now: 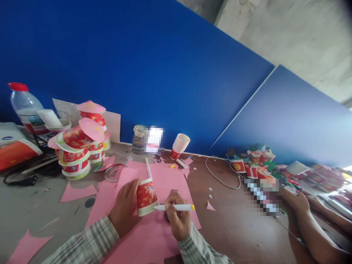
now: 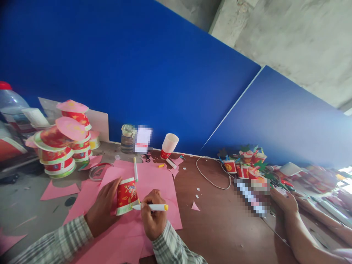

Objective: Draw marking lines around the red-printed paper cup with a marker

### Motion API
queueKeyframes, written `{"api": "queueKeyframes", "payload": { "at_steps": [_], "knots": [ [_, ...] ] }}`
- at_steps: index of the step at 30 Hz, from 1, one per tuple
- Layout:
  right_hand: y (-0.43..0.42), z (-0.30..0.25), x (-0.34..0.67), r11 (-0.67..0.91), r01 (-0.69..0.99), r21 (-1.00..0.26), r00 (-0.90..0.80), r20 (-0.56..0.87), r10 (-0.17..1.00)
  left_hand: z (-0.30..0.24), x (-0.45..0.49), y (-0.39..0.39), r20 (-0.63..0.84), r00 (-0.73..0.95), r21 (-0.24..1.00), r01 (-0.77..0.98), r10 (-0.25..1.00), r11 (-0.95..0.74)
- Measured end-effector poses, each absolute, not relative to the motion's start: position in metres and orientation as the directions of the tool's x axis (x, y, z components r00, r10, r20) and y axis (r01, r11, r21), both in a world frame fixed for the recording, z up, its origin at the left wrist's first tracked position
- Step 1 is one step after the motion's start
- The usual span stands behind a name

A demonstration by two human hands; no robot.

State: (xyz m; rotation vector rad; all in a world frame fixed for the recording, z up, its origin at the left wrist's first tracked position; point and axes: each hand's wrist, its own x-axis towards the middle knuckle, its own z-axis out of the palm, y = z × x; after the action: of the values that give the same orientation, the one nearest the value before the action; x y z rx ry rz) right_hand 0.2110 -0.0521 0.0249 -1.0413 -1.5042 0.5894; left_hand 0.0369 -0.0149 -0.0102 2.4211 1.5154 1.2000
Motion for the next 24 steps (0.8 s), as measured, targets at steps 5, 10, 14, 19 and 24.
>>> {"api": "queueKeyframes", "payload": {
  "at_steps": [5,10,14,19,24],
  "knots": [
    [-0.0523,0.0251,0.2104,0.481,0.286,-0.829,0.059,0.517,0.854,-0.0095,0.037,-0.0156,0.586,0.217,0.415,0.747,0.781,-0.519],
    [-0.0515,0.0266,0.2109,0.483,0.302,-0.822,0.071,0.524,0.849,-0.0085,0.0375,-0.0161,0.587,0.212,0.417,0.748,0.781,-0.516],
    [-0.0511,0.0259,0.2111,0.484,0.29,-0.825,0.06,0.521,0.852,-0.0089,0.0381,-0.0159,0.588,0.212,0.415,0.749,0.78,-0.517],
    [-0.0502,0.0262,0.2105,0.467,0.284,-0.837,0.058,0.501,0.863,-0.0099,0.0378,-0.0158,0.6,0.214,0.409,0.746,0.771,-0.526],
    [-0.0512,0.0263,0.2104,0.462,0.251,-0.851,0.06,0.49,0.869,-0.009,0.0371,-0.0159,0.605,0.217,0.407,0.743,0.766,-0.531]
  ]
}}
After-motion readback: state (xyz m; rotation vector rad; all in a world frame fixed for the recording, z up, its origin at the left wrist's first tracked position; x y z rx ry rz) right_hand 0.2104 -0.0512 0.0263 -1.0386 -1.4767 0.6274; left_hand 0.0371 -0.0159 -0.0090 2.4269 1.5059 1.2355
